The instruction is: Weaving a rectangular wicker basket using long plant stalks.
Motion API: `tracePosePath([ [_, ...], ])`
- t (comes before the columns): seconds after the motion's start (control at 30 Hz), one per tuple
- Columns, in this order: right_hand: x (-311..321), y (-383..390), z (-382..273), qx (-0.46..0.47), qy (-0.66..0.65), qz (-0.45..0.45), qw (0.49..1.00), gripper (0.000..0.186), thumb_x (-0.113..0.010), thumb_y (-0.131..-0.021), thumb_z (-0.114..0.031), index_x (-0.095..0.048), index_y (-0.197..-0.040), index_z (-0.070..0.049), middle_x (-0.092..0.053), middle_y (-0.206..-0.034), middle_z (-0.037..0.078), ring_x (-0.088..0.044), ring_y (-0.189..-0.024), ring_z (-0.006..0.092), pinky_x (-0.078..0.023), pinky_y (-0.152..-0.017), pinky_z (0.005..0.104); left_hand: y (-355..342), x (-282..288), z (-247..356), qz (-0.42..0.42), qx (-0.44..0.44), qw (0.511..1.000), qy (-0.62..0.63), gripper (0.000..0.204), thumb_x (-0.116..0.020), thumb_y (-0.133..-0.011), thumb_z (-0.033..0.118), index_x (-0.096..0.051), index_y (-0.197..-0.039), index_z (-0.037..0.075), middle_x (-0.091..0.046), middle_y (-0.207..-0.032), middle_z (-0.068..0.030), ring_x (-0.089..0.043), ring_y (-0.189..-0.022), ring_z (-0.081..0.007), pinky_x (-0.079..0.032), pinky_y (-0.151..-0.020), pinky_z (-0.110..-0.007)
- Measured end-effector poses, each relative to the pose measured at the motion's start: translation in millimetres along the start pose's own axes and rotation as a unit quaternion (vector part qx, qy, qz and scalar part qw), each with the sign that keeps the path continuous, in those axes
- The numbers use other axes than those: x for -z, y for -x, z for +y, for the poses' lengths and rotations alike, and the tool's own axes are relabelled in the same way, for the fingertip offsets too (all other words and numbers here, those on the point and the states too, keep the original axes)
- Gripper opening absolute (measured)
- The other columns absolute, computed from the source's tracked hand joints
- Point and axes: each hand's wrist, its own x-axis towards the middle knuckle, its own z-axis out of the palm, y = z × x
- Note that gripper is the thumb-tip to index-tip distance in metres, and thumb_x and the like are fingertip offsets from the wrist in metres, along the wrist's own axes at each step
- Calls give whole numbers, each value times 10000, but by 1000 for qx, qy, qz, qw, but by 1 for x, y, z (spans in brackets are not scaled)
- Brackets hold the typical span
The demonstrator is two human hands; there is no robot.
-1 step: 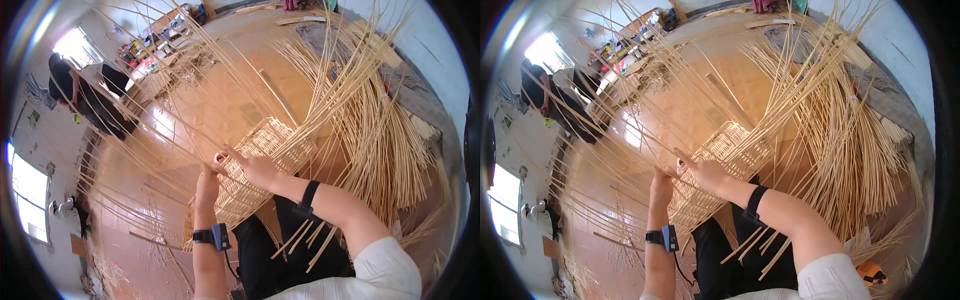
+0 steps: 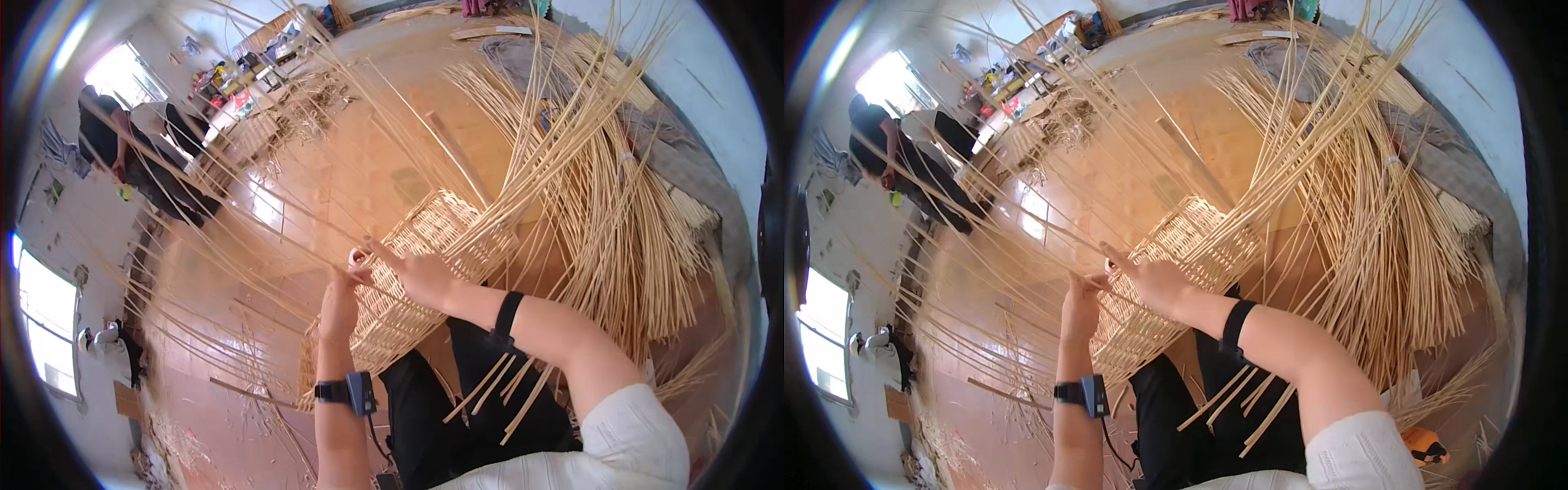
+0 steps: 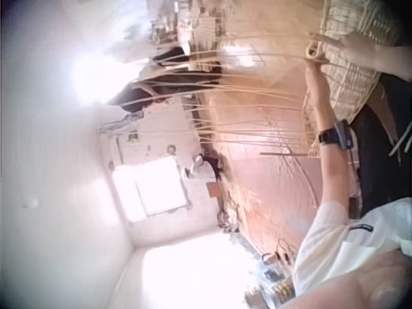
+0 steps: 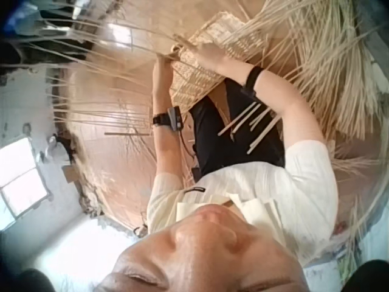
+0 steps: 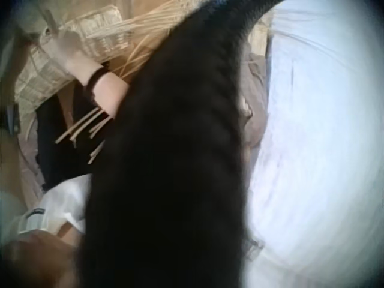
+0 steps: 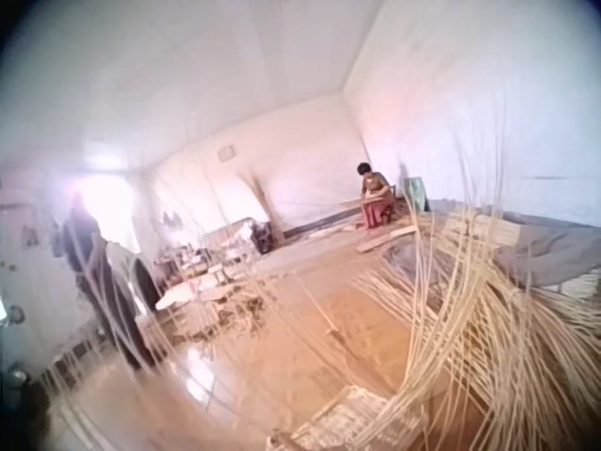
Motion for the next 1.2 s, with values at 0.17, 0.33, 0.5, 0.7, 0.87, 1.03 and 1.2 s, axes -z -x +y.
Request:
tracePosePath([
  [0.17,2,-1,46,-5,42,81,996,926,-491,-802,12,-30,-1582,-182,-541,-537,84,-549,-442,234,-458,-426,382,120,13,17,142,48,970,-192,239,-589,-959,147,-688,-1039,-55,-706,-961,-98,-651,-852,-178,-499,-816,-311],
  [0.33,11,-10,33,-28,10,61,998,885,-465,-843,-1,-11,-1581,-179,-548,-549,91,-546,-469,244,-437,-457,399,338,223,-84,592,142,771,-189,219,-646,-922,264,-561,-1000,78,-575,-817,-7,-550,-782,-129,-451,-689,-282],
  [0.5,12,5,50,-70,10,72,995,968,-441,-818,22,104,-1568,-255,-525,-567,87,-521,-451,236,-431,-434,386,313,208,-58,454,164,875,-42,152,-601,-949,241,-540,-971,103,-549,-796,3,-553,-799,-122,-485,-740,-315],
  [0.7,36,10,18,-74,-8,2,997,924,-451,-831,0,15,-1578,-280,-570,-658,133,-584,-563,298,-486,-544,431,352,199,-87,435,153,886,-42,120,-603,-971,196,-556,-983,86,-545,-826,-7,-555,-771,-115,-532,-750,-311],
  [0.87,25,52,21,-71,-30,118,990,645,-478,-913,-79,-315,-1528,-190,-595,-1211,209,-644,-913,369,-533,-764,450,393,137,-56,391,191,900,9,313,-630,-968,265,-571,-1120,-2,-639,-960,-97,-642,-891,-230,-550,-818,-339],
  [1.03,17,189,44,-86,-187,180,962,442,-570,-950,-170,-490,-1383,-122,-593,-1249,141,-607,-1085,347,-501,-899,413,384,58,2,294,230,927,-25,296,-632,-975,264,-612,-1065,-17,-658,-955,-102,-646,-906,-219,-553,-804,-338],
  [1.2,-14,308,63,-292,-275,295,867,371,-583,-973,-154,-544,-1323,-38,-646,-1133,134,-668,-999,221,-554,-812,328,299,-9,71,7,200,961,-192,249,-652,-961,221,-667,-1075,0,-683,-989,-118,-654,-921,-213,-551,-812,-354],
])
